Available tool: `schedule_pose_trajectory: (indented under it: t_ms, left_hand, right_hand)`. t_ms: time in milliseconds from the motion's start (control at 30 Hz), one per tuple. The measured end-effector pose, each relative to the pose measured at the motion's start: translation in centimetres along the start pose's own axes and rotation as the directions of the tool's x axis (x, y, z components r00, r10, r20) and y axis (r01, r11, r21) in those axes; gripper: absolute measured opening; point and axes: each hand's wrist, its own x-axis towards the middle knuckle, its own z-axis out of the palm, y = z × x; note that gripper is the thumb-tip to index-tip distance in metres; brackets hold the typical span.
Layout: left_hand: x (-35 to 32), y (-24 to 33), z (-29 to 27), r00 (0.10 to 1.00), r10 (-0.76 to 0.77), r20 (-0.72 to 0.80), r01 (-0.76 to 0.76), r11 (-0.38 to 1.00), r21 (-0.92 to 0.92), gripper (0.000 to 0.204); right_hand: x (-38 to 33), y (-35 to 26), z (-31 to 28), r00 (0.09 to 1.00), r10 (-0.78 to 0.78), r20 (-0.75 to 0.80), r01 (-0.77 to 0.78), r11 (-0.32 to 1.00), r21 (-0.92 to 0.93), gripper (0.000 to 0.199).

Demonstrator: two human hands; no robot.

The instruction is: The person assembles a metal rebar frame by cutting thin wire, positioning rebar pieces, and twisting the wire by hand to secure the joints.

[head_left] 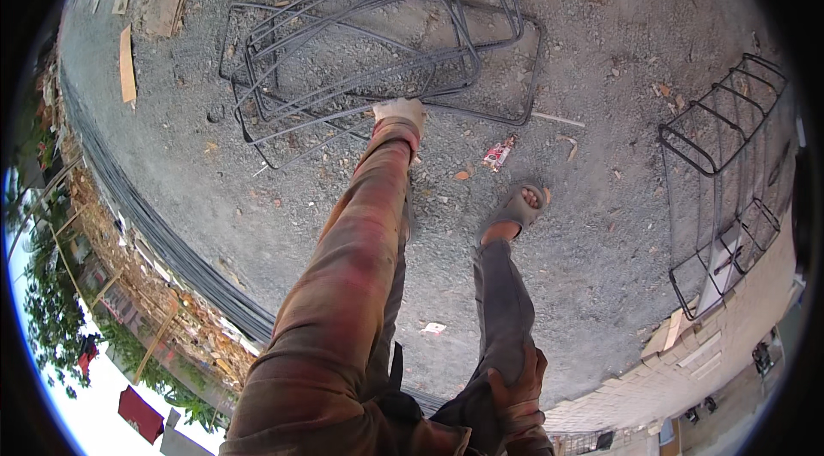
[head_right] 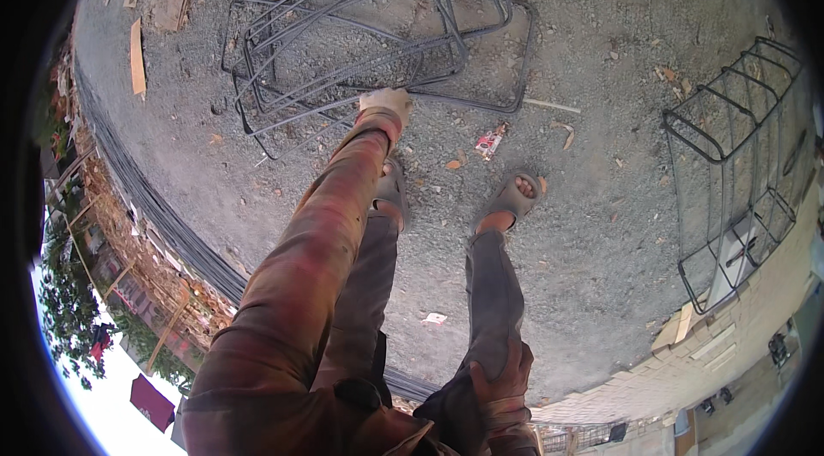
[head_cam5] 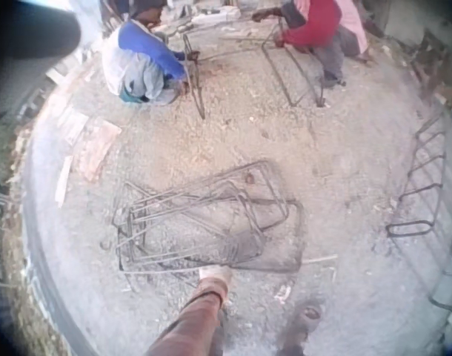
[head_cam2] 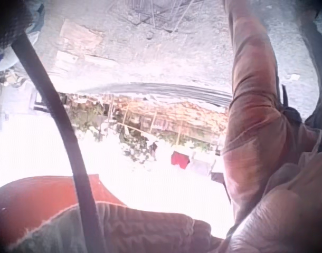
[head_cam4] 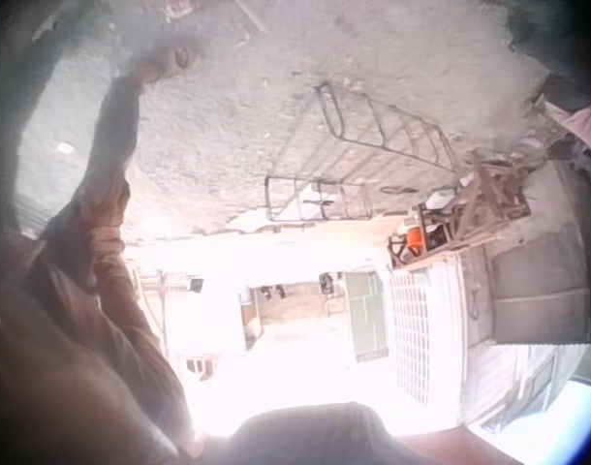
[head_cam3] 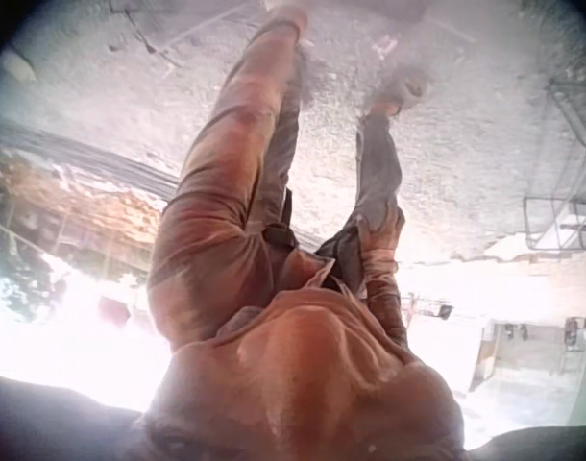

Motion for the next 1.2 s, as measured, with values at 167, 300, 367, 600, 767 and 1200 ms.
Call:
schedule_pose_trajectory:
  t_ms: [167,300,367,600,767,1200]
  left_hand:
    - [-4.0,-0.1,2.3,0.975,0.041,-0.218,-0.077,0.984,-0.16,0.051]
    - [-1.0,-0.2,3.2,0.868,-0.051,-0.494,-0.03,0.987,-0.156,0.053]
    - [0.5,0.9,3.2,0.864,-0.135,-0.485,0.024,0.973,-0.228,0.044]
    - [-0.7,0.5,2.9,0.899,-0.01,-0.439,-0.112,0.961,-0.251,0.028]
    - [-1.3,0.2,1.7,0.911,-0.003,-0.413,-0.106,0.965,-0.24,0.03]
    - [-10.3,-10.0,-3.7,0.786,0.26,-0.562,-0.426,0.885,-0.186,0.029]
  right_hand:
    - [-0.6,-1.1,0.7,0.999,0.039,0.014,-0.038,0.999,-0.018,0.078]
    - [0.3,-1.9,1.4,1.0,0.011,0.0,-0.011,0.999,-0.049,0.077]
    - [0.2,-2.7,1.6,0.999,0.034,-0.023,-0.035,0.998,-0.05,0.076]
    - [0.1,-2.2,1.7,1.0,0.017,0.022,-0.016,0.999,-0.035,0.077]
    - [0.4,-3.1,1.5,1.0,-0.001,-0.001,0.001,0.996,-0.09,0.081]
    - [-0.6,-3.5,2.6,0.999,0.012,0.037,-0.009,0.997,-0.075,0.073]
